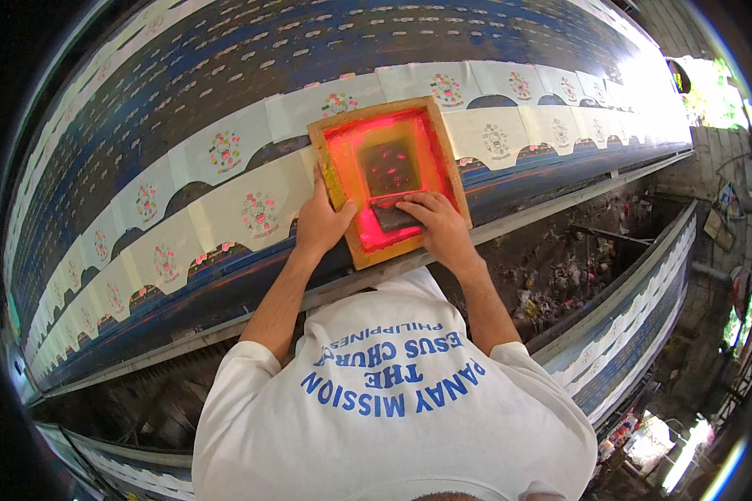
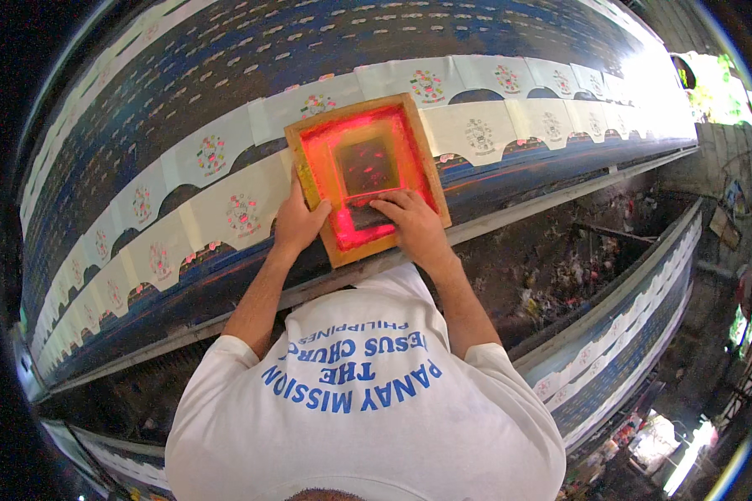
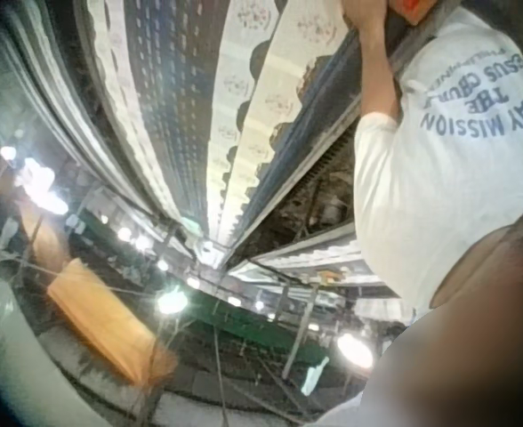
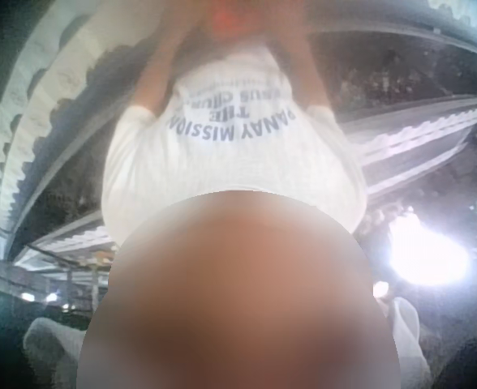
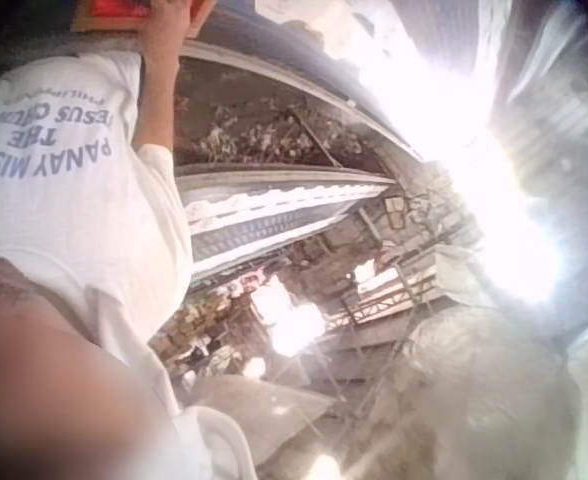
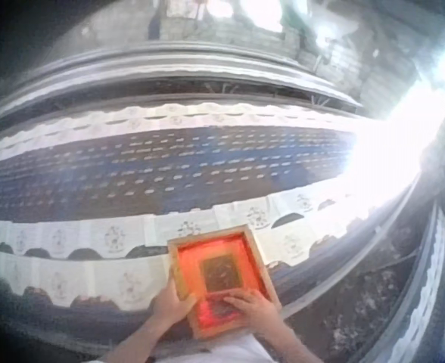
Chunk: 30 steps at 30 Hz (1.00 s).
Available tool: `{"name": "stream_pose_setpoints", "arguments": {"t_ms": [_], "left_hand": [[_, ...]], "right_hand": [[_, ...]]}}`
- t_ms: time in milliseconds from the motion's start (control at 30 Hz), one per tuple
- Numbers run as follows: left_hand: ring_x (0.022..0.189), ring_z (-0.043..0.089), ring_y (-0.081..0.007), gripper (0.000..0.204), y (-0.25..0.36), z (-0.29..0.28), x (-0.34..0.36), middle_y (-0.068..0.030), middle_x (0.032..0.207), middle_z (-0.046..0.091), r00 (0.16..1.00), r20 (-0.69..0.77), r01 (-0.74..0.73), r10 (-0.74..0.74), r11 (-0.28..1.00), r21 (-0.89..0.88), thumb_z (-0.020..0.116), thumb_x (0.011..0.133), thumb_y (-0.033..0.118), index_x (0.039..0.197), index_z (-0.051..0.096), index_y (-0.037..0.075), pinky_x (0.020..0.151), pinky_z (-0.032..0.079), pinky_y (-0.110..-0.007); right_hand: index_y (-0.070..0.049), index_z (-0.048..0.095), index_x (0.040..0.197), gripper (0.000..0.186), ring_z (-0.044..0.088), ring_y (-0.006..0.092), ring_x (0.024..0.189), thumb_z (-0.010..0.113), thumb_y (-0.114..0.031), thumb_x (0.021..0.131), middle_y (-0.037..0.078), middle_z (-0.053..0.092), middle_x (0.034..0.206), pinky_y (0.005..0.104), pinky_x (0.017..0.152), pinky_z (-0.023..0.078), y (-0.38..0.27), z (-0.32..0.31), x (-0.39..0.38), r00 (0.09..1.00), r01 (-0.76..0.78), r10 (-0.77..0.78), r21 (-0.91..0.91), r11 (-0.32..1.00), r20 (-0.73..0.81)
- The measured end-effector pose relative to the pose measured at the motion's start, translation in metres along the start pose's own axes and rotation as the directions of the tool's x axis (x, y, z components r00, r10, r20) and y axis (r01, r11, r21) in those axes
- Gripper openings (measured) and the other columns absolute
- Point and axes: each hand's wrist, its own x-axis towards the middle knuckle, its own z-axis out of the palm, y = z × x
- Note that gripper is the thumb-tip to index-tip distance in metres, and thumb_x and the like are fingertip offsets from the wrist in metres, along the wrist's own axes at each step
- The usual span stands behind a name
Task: The person holds a wooden frame with a mesh screen over a tray of pink liquid and repeatedly rubs the screen with a dark pad. The person moves the frame along a long table lined with patterned paper sheets while continuing to rub the screen.
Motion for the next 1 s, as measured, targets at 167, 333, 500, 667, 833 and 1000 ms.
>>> {"name": "stream_pose_setpoints", "arguments": {"t_ms": [167, 333, 500, 667, 833, 1000], "left_hand": [[0.104, 0.081, -0.047, 0.11, 0.014, -0.004, -0.003, -0.029, 0.122, 0.081, 0.998, 0.028, 0.058, -0.06, 0.995, 0.08, 0.073, 0.096, 0.033, 0.178, 0.009, -0.003, 0.093, 0.065, -0.051], [0.104, 0.082, -0.0435, 0.111, 0.049, 0.03, 0.005, -0.026, 0.121, 0.082, 0.998, -0.054, -0.039, 0.039, 0.999, -0.009, 0.076, 0.096, 0.025, 0.179, 0.007, -0.001, 0.092, 0.066, -0.05], [0.103, 0.083, -0.0411, 0.113, 0.103, 0.107, 0.045, -0.025, 0.12, 0.083, 0.994, -0.048, -0.095, 0.094, 0.995, -0.021, 0.078, 0.096, 0.025, 0.179, 0.005, 0.001, 0.092, 0.066, -0.048], [0.106, 0.083, -0.0398, 0.114, 0.163, 0.181, 0.072, -0.0244, 0.122, 0.082, 0.999, 0.006, -0.043, 0.043, 0.997, -0.061, 0.078, 0.095, 0.024, 0.18, 0.005, 0.001, 0.094, 0.066, -0.045], [0.111, 0.083, -0.036, 0.112, 0.167, 0.207, 0.082, -0.0239, 0.127, 0.081, 0.998, -0.038, -0.062, 0.059, 0.994, -0.086, 0.079, 0.094, 0.021, 0.179, 0.011, 0.001, 0.098, 0.065, -0.042], [0.119, 0.08, -0.0291, 0.106, 0.164, 0.208, 0.083, -0.0227, 0.137, 0.078, 0.995, -0.051, -0.087, 0.08, 0.983, -0.159, 0.079, 0.094, 0.015, 0.179, 0.017, 0.001, 0.104, 0.063, -0.04]], "right_hand": [[-0.011, 0.077, 0.134, 0.056, 0.07, 0.0334, 0.123, 0.073, 0.004, 0.08, 0.01, 0.074, 0.133, 0.0441, 0.107, 0.06, 0.015, -0.002, -0.002, 0.996, 0.082, -0.082, -0.007, 0.997, -0.046], [-0.011, 0.077, 0.136, 0.061, 0.067, 0.0336, 0.13, 0.076, 0.007, 0.077, 0.006, 0.074, 0.138, 0.0446, 0.112, 0.058, 0.053, -0.037, -0.006, 0.998, 0.062, -0.061, 0.046, 0.997, -0.024], [-0.01, 0.076, 0.135, 0.057, 0.067, 0.0321, 0.128, 0.077, 0.001, 0.079, 0.007, 0.073, 0.136, 0.0431, 0.107, 0.06, 0.139, -0.094, -0.018, 0.995, 0.094, -0.095, -0.036, 0.995, -0.04], [-0.009, 0.078, 0.132, 0.056, 0.068, 0.0332, 0.129, 0.073, 0.008, 0.079, 0.008, 0.075, 0.136, 0.0461, 0.111, 0.059, 0.216, -0.13, -0.036, 0.997, 0.04, -0.042, -0.031, 0.999, -0.072], [-0.01, 0.076, 0.133, 0.053, 0.067, 0.0327, 0.128, 0.075, 0.001, 0.081, 0.008, 0.072, 0.138, 0.0455, 0.11, 0.058, 0.247, -0.141, -0.043, 0.997, 0.066, -0.066, 0.003, 0.998, -0.026], [-0.011, 0.074, 0.135, 0.055, 0.065, 0.032, 0.128, 0.076, -0.001, 0.081, 0.007, 0.07, 0.14, 0.0457, 0.11, 0.058, 0.252, -0.143, -0.042, 0.996, 0.094, -0.094, 0.008, 0.996, -0.001]]}}
